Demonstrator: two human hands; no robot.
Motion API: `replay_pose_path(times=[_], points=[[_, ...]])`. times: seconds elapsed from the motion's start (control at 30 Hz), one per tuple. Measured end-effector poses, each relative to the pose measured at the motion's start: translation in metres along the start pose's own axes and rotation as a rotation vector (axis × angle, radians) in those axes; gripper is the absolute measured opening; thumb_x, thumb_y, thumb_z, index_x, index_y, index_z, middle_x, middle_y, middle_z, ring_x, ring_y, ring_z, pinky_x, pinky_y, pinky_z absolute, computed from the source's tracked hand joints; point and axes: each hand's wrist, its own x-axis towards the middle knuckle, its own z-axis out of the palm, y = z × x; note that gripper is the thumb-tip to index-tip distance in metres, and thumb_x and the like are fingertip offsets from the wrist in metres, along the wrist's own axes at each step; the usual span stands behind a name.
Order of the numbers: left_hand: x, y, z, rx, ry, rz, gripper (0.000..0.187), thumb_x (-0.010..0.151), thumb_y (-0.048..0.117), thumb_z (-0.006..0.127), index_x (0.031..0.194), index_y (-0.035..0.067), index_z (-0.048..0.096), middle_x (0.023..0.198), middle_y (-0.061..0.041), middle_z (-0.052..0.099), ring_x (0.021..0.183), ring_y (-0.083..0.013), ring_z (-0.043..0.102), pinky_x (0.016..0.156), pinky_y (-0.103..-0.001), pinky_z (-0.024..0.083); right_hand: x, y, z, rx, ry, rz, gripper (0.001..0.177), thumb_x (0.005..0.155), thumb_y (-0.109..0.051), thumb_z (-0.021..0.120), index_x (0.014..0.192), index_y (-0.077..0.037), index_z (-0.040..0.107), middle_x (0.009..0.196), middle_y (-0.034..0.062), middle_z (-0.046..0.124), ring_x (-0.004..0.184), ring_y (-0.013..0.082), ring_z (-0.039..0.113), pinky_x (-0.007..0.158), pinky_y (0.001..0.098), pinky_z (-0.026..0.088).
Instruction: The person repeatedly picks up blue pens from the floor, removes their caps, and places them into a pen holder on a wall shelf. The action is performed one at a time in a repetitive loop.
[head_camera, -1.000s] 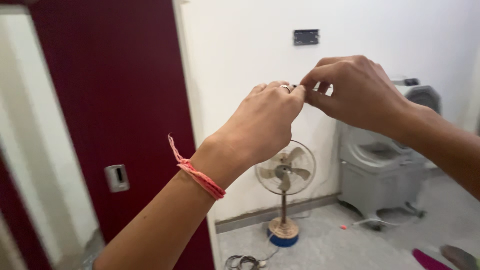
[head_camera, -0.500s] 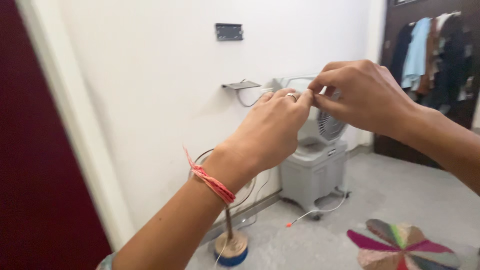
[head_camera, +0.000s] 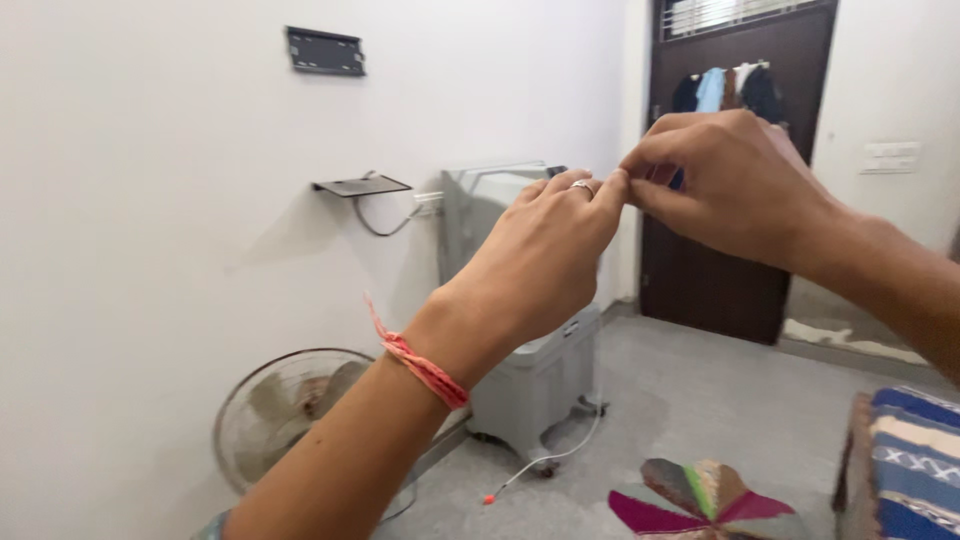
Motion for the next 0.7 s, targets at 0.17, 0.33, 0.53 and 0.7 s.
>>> replay_pose_path(times=[0.17,0.33,0.53,0.7], points=[[0.012,-0.040,0.069,-0.064,0.031,0.025,0.063,0.073,-0.012,0.052,0.136,-0.017,0.050,0.117,-0.032,0.068,0.126,-0.0406,0.059,0.110,-0.047,0.042,0.005,0.045,0.052,-0.043,-0.070,0.074,0.020,0.089,-0.019,0.071,0.100,-0.004,0.080,0.094,0.0075,0.078,0.068,0.0206,0.075,0.065,0.0347,0.059],[0.031,-0.096,0.144,-0.130,0.058,0.055,0.063,0.074,-0.013,0.053,0.137,-0.017,0.049,0.115,-0.029,0.069,0.126,-0.0389,0.060,0.109,-0.046,0.043,0.024,0.098,0.112,-0.138,-0.094,0.104,0.019,0.089,-0.020,0.072,0.094,-0.004,0.080,0.089,0.0080,0.077,0.064,0.0207,0.072,0.063,0.0351,0.058],[0.077,-0.173,0.238,-0.151,0.079,0.149,0.062,0.073,-0.012,0.054,0.135,-0.017,0.050,0.112,-0.028,0.070,0.127,-0.0385,0.059,0.108,-0.046,0.044,0.055,0.178,0.180,-0.246,-0.132,0.189,0.018,0.090,-0.019,0.071,0.091,-0.004,0.080,0.089,0.0067,0.077,0.063,0.0182,0.072,0.063,0.0337,0.059],[0.126,-0.212,0.322,-0.175,0.083,0.190,0.063,0.074,-0.012,0.055,0.137,-0.018,0.048,0.109,-0.029,0.070,0.127,-0.0385,0.059,0.107,-0.046,0.045,0.066,0.245,0.218,-0.321,-0.140,0.214,0.018,0.089,-0.021,0.071,0.090,-0.006,0.081,0.091,0.0071,0.077,0.062,0.0193,0.072,0.065,0.0349,0.058]])
